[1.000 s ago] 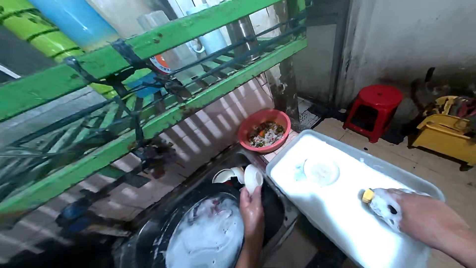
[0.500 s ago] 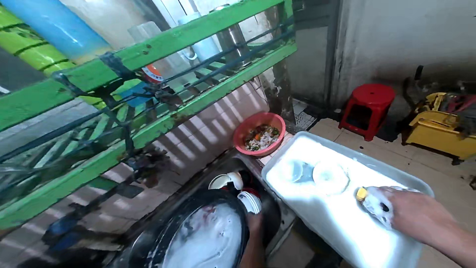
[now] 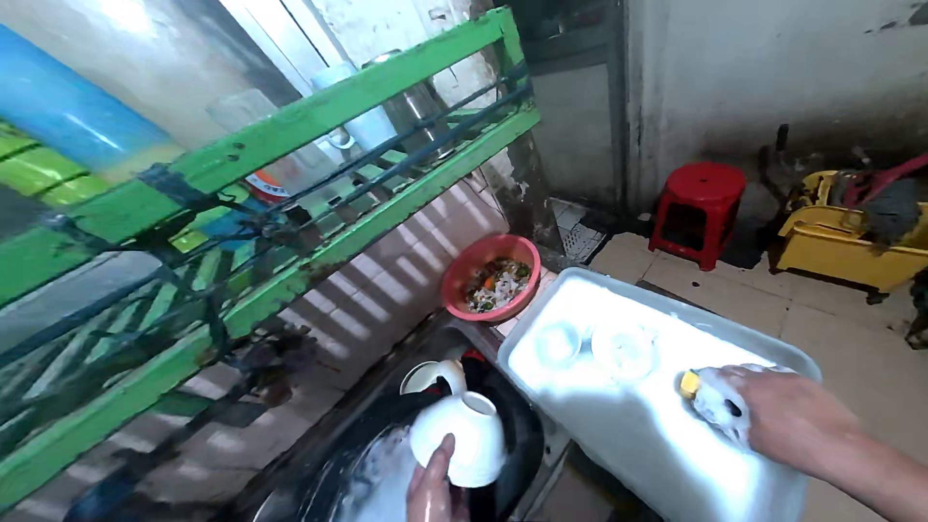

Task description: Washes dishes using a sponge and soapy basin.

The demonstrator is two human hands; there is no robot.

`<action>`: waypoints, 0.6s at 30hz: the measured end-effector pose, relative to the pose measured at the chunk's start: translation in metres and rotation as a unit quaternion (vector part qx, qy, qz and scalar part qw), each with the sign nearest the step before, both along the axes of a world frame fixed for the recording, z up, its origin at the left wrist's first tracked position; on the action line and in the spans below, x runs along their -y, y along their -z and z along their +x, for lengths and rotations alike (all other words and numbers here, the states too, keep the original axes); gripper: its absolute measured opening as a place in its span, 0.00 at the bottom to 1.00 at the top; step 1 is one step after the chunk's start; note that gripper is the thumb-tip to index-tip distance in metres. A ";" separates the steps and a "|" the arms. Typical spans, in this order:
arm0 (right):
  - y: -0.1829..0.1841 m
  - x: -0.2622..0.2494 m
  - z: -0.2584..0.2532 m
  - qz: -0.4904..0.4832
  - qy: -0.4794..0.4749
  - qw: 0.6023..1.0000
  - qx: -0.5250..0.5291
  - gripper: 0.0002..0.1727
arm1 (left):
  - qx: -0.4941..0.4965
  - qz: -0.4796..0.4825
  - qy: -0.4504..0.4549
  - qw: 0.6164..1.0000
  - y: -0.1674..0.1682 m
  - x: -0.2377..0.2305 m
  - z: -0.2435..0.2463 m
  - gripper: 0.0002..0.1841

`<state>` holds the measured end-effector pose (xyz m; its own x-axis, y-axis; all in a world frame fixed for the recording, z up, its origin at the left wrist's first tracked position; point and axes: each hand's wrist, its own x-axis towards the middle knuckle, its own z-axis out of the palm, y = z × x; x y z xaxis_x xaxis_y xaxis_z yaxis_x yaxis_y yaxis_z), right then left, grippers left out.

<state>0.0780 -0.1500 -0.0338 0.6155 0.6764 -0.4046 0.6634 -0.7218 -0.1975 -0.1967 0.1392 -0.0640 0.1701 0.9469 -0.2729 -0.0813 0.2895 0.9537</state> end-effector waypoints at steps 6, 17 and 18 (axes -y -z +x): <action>-0.004 -0.002 -0.001 -0.010 -0.006 1.000 -0.001 0.27 | 0.281 -0.006 0.048 0.958 -0.091 0.024 0.046 0.13; 0.000 0.008 -0.004 0.059 -0.016 0.997 0.037 0.24 | 0.307 -0.178 0.236 0.905 -0.037 0.047 0.208 0.29; 0.000 0.008 -0.003 0.055 -0.015 0.998 0.034 0.25 | 0.322 -0.158 0.264 0.895 -0.043 0.044 0.203 0.29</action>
